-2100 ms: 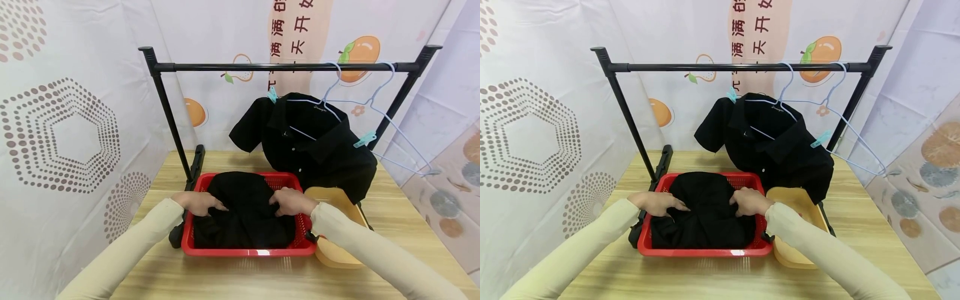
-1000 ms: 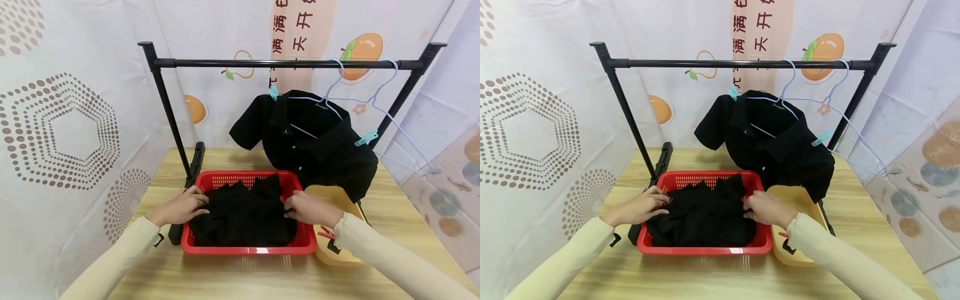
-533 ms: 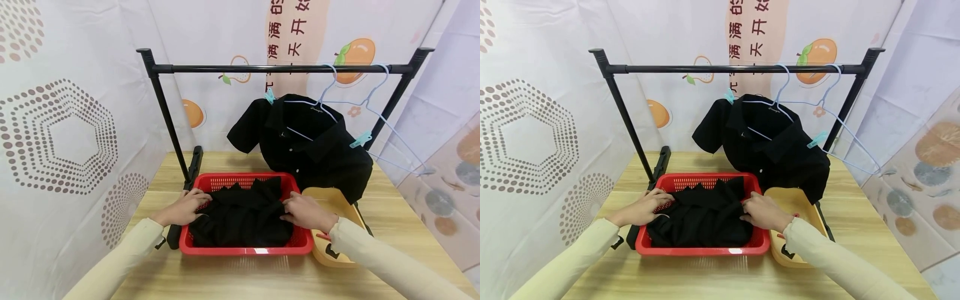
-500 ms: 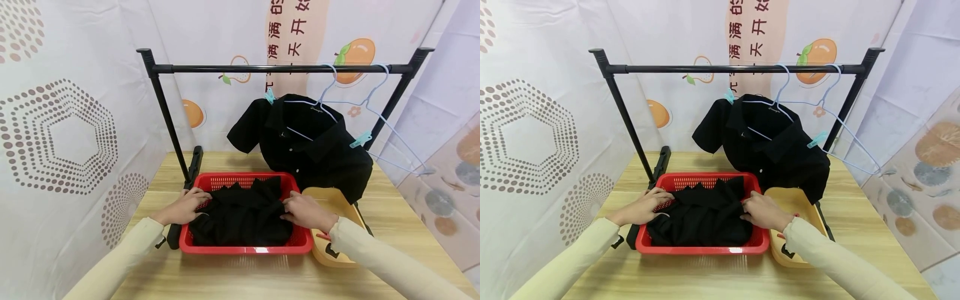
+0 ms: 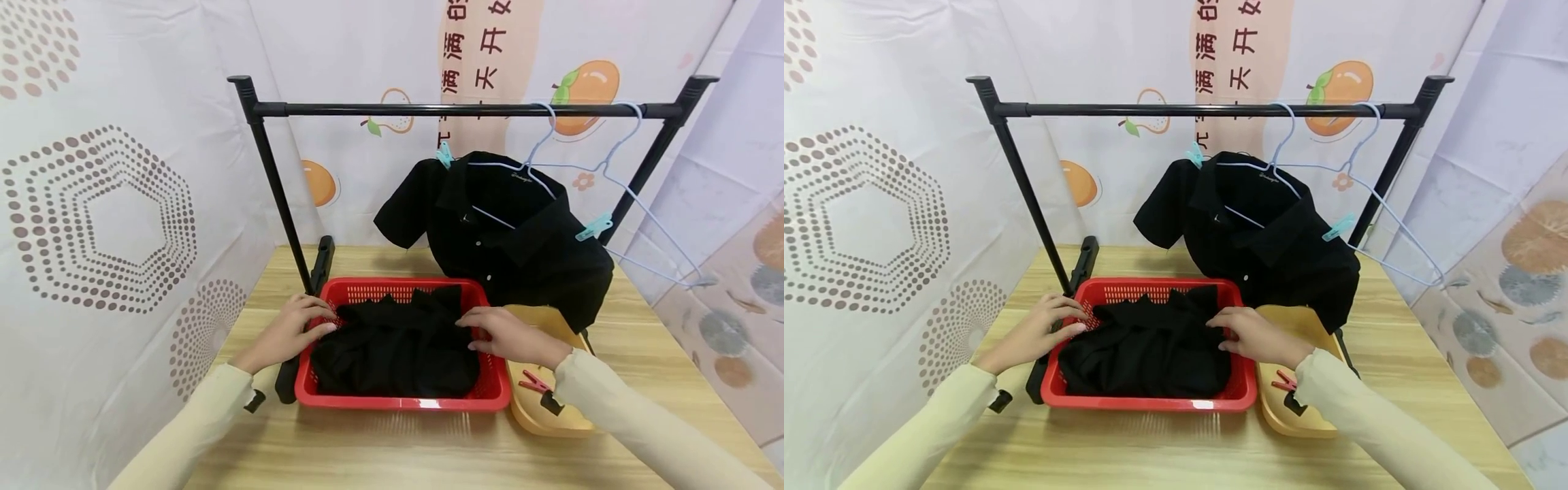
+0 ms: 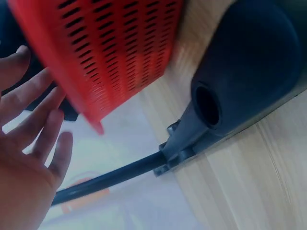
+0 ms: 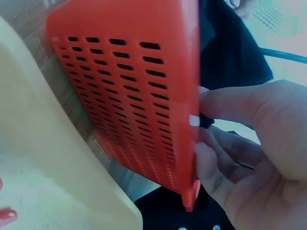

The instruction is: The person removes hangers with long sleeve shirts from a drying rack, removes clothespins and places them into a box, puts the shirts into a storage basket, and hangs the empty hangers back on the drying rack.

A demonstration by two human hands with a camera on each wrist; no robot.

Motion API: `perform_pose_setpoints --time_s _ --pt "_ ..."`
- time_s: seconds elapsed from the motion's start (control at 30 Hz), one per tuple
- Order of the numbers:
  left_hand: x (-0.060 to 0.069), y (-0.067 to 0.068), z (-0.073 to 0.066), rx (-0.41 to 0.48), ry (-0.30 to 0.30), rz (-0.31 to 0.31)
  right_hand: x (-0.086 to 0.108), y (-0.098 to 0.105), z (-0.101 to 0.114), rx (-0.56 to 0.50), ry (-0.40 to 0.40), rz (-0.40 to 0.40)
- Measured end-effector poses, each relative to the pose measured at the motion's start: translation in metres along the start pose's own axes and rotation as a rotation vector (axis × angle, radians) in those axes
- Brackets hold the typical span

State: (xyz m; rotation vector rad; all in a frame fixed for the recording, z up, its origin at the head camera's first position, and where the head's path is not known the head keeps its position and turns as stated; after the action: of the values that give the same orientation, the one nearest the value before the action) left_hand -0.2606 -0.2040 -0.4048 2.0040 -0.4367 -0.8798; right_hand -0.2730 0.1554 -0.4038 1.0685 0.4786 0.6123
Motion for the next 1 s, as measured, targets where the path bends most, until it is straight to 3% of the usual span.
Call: perform_pose_setpoints --time_s 0.13,0.33,0.53,0.73,0.87,1.0 --pt "0.010 0.017 0.000 0.050 0.085 -0.041 0.005 0.008 -0.005 -0.063 -0.052 -0.009" --pt "0.026 0.026 0.003 0.049 0.146 -0.023 0.013 0.017 -0.012 -0.107 -0.051 -0.059" --pt "0.041 0.023 0.012 0.056 0.262 -0.004 0.018 0.029 -0.015 -0.145 -0.061 -0.114" --pt "0.048 0.020 0.017 0.046 0.332 0.010 0.022 0.042 -0.015 -0.132 -0.093 -0.149" --pt "0.052 0.012 0.019 0.099 0.371 0.079 0.026 0.049 -0.015 -0.124 -0.100 -0.177" --pt "0.054 0.004 0.019 0.212 0.392 0.137 0.029 0.052 -0.018 -0.119 -0.103 -0.200"
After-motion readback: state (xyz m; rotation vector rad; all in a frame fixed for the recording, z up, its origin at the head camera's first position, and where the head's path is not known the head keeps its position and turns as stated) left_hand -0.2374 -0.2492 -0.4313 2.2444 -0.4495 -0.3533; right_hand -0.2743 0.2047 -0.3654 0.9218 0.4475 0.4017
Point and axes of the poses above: each hand's wrist, its own x-axis away from the middle knuckle, its own y-axis out of the back of the hand, z = x × y, the point moved 7 cm from there along -x, towards the middle knuckle, and after that the axes turned 8 degrees about -y, right-handed, at the moved point
